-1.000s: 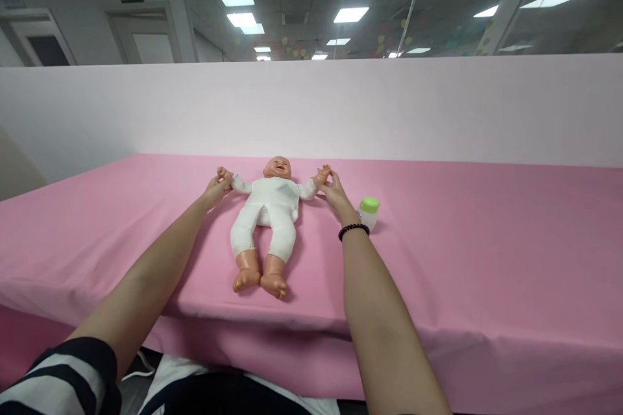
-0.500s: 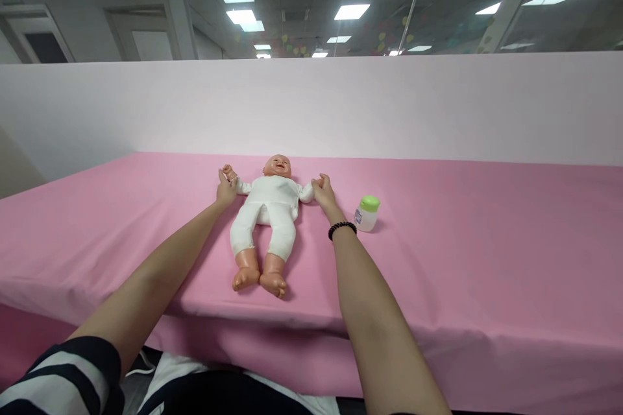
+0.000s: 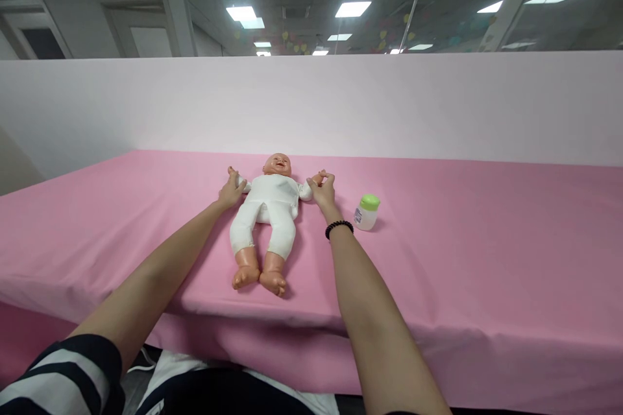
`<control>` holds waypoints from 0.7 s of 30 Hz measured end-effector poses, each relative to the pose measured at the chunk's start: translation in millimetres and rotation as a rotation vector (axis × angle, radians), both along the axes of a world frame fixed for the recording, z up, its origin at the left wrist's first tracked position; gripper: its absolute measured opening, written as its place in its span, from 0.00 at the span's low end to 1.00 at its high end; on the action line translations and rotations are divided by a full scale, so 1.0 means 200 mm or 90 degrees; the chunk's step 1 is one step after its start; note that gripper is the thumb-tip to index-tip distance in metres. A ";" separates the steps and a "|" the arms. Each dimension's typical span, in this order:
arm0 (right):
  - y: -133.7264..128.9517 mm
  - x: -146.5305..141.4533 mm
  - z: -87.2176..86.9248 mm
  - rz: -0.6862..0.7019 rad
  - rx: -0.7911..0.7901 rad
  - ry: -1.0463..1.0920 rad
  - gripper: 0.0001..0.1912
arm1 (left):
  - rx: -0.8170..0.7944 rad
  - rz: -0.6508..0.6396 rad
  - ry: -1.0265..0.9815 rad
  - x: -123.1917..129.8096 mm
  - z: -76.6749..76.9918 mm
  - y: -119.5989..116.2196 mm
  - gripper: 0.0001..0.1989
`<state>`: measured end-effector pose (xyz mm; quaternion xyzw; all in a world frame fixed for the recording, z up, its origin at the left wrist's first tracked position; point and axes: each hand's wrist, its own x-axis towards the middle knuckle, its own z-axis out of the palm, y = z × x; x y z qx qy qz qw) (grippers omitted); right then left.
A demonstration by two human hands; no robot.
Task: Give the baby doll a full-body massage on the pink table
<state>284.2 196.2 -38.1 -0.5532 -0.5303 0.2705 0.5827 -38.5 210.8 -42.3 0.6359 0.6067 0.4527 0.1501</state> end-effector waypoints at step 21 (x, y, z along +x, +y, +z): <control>-0.02 0.03 0.08 -0.070 -0.050 0.397 0.27 | -0.016 0.073 -0.358 -0.04 0.08 0.03 0.35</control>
